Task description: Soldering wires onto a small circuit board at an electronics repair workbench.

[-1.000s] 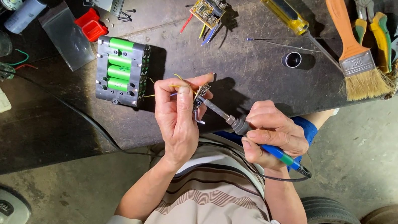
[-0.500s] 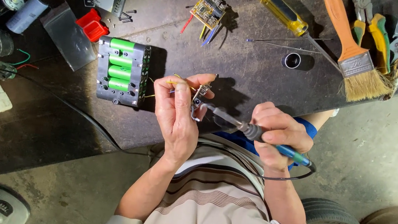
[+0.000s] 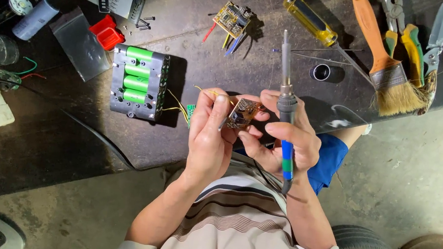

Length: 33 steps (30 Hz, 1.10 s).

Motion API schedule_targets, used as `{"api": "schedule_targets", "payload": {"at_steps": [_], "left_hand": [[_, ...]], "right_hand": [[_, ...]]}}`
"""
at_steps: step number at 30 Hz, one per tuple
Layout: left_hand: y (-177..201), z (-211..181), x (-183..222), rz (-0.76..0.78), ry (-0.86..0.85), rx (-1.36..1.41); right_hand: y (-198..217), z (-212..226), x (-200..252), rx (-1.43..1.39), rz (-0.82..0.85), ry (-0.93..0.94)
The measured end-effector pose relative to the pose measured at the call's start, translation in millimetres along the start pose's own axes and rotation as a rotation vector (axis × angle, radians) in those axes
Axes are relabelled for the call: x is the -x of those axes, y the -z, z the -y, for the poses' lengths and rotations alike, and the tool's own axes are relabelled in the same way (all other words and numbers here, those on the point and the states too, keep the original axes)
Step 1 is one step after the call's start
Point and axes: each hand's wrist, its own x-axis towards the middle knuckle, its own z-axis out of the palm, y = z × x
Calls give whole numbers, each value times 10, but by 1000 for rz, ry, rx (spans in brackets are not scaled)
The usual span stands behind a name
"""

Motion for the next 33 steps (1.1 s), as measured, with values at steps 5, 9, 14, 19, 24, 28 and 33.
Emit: {"api": "schedule_targets", "payload": {"at_steps": [5, 9, 14, 19, 24, 28, 33], "left_hand": [[90, 112, 28, 80, 31, 42], [81, 108, 54, 100, 51, 70], [75, 106, 25, 105, 20, 95], [352, 523, -84, 147, -11, 53], [19, 9, 82, 190, -44, -140], [18, -260, 166, 165, -321, -556], [236, -315, 243, 133, -518, -661]], "right_hand": [[56, -61, -92, 184, 72, 26], [318, -198, 106, 171, 98, -65], [72, -21, -126, 166, 122, 29], [187, -41, -38, 129, 177, -76], [268, -55, -110, 239, 192, -67], [380, -123, -224, 503, 276, 132], [381, -112, -305, 662, 334, 261]]}}
